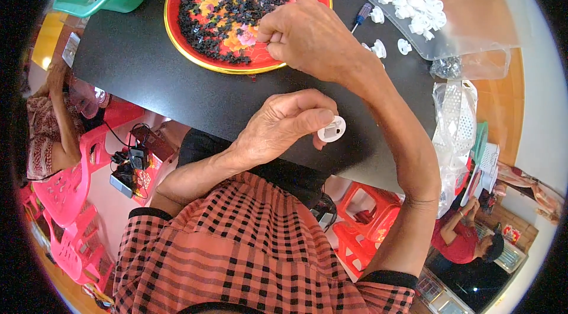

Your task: The person assembles small plastic and metal components into a white circular plastic housing unit at a table, using a screwdriver to secure the parts.

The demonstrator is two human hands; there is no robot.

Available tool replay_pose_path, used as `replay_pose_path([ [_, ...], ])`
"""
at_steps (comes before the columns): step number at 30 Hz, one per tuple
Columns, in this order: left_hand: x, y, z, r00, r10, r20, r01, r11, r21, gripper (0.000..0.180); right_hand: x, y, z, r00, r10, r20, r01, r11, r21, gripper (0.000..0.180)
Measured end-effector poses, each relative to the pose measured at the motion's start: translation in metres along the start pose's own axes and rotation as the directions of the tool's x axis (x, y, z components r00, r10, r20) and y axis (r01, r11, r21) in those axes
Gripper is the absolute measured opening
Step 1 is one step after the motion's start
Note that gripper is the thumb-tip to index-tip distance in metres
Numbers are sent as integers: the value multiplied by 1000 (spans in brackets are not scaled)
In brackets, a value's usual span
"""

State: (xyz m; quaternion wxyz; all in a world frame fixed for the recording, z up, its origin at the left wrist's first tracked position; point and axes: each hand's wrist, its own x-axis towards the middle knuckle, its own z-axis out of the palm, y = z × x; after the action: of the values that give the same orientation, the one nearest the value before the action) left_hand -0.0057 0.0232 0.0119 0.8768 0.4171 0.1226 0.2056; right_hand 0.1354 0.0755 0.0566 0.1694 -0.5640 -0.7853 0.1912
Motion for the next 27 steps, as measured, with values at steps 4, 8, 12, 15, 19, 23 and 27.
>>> replay_pose_path([
  [4, 0, -1, 0, 1000, 2, -1, -2, 1000, -12, 24, 0, -3, -2, 999, -33, 32, 34, 998, -48, 10],
  [8, -1, -1, 1, 1000, -6, -7, 6, 999, -32, 24, 3, -5, -5, 995, -77, 63, 83, 993, -89, 8],
  [12, -1, 2, 1, 1000, -19, 4, 19, 1000, -6, 24, 1, -3, -5, 991, -104, 82, 111, 990, -82, 6],
  [15, -2, 2, -2, 998, -66, 12, 67, 996, -61, 24, 0, 0, -3, 991, -121, 52, 123, 992, -38, 6],
  [19, -1, -5, -5, 997, -76, 34, 83, 950, -301, 25, -8, 2, -6, 999, -34, -18, 35, 995, 95, 7],
  [23, 1, -5, -6, 999, -37, 26, 44, 932, -359, 31, -30, -3, -19, 962, 192, -192, -111, 923, 367, 10],
  [27, 2, -3, -6, 1000, -16, -23, 7, 933, -360, 28, -66, -13, -29, 922, 290, -257, -129, 854, 503, 10],
])
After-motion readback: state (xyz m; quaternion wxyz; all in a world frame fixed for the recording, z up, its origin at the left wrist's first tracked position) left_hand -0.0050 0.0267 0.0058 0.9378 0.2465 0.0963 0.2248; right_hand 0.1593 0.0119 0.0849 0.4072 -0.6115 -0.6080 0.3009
